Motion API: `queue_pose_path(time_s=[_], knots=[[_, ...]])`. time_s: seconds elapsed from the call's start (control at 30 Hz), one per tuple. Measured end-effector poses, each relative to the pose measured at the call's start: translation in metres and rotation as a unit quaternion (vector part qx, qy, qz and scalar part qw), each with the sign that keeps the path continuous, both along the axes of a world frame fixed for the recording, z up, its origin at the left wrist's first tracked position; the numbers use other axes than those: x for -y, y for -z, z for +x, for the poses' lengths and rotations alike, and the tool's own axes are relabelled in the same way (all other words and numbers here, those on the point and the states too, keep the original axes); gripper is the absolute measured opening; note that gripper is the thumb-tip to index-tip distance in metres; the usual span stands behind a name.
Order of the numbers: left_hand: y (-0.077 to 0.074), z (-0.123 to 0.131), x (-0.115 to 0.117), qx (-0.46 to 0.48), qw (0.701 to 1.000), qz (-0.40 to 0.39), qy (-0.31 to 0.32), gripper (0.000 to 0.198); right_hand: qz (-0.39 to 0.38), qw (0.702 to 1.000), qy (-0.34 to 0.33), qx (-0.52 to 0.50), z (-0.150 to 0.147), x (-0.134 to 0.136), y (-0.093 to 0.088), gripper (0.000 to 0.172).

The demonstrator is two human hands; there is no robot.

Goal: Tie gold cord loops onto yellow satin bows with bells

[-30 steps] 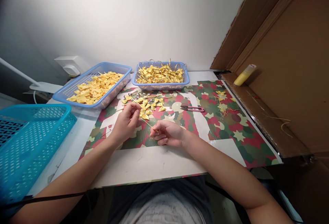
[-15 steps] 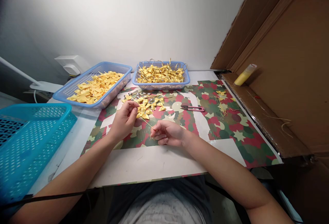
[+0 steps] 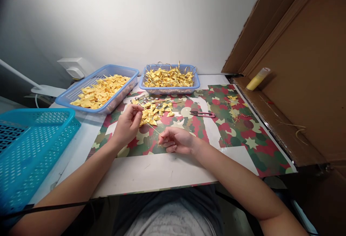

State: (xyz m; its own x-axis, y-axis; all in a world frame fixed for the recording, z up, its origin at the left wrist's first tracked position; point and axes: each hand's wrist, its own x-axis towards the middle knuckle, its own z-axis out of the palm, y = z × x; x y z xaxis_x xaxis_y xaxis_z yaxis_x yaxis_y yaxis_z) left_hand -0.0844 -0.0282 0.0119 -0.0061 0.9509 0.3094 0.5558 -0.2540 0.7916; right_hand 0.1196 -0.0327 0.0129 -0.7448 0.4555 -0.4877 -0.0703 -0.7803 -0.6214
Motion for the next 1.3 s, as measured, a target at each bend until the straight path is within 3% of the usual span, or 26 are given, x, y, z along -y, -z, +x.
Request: queue_pose_path(time_s=[0.27, 0.47, 0.53, 0.57, 0.63, 0.67, 0.73, 0.8, 0.87, 0.93, 1.0, 1.1, 1.2, 1.3], knots=[[-0.005, -0.009, -0.003, -0.089, 0.994, 0.056, 0.016, 0.007, 0.121, 0.992, 0.027, 0.016, 0.002, 0.0, 0.0, 0.016], [-0.007, -0.009, -0.002, -0.092, 0.993, 0.062, 0.03, 0.007, 0.269, 0.956, 0.091, 0.069, 0.01, -0.003, -0.007, 0.016], [-0.009, -0.01, 0.0, -0.065, 0.996, 0.029, 0.045, 0.005, 0.392, 0.907, 0.105, 0.113, 0.017, -0.003, -0.016, 0.019], [-0.011, -0.013, 0.001, -0.039, 0.997, -0.003, 0.067, 0.004, 0.477, 0.861, 0.1, 0.142, 0.021, -0.002, -0.022, 0.022], [-0.018, -0.019, 0.006, 0.026, 0.983, -0.102, 0.148, 0.005, 0.64, 0.739, 0.068, 0.199, 0.031, 0.001, -0.033, 0.026], [-0.022, -0.022, 0.008, 0.057, 0.965, -0.157, 0.202, 0.009, 0.698, 0.679, 0.045, 0.221, 0.036, 0.002, -0.039, 0.028], [-0.033, -0.025, 0.014, 0.064, 0.921, -0.245, 0.296, 0.016, 0.762, 0.599, -0.003, 0.246, 0.044, 0.003, -0.05, 0.028], [-0.042, -0.019, 0.017, 0.053, 0.917, -0.226, 0.323, 0.024, 0.8, 0.538, -0.04, 0.261, 0.048, 0.002, -0.059, 0.027], [-0.047, -0.003, 0.019, 0.108, 0.939, -0.151, 0.291, 0.032, 0.829, 0.488, -0.069, 0.264, 0.049, 0.0, -0.067, 0.028], [-0.045, 0.019, 0.019, 0.191, 0.921, -0.159, 0.3, 0.03, 0.851, 0.446, -0.089, 0.262, 0.047, -0.004, -0.073, 0.028], [-0.037, 0.04, 0.018, 0.223, 0.886, -0.258, 0.314, 0.023, 0.868, 0.403, -0.107, 0.27, 0.045, -0.009, -0.075, 0.027], [-0.02, 0.059, 0.016, 0.291, 0.818, -0.375, 0.324, 0.042, 0.871, 0.369, -0.129, 0.296, 0.047, -0.015, -0.072, 0.026], [-0.005, 0.063, 0.014, 0.374, 0.774, -0.392, 0.329, 0.05, 0.863, 0.383, -0.131, 0.302, 0.053, -0.018, -0.063, 0.028], [0.003, 0.064, 0.014, 0.42, 0.753, -0.395, 0.317, 0.051, 0.853, 0.417, -0.107, 0.295, 0.061, -0.021, -0.054, 0.029]])
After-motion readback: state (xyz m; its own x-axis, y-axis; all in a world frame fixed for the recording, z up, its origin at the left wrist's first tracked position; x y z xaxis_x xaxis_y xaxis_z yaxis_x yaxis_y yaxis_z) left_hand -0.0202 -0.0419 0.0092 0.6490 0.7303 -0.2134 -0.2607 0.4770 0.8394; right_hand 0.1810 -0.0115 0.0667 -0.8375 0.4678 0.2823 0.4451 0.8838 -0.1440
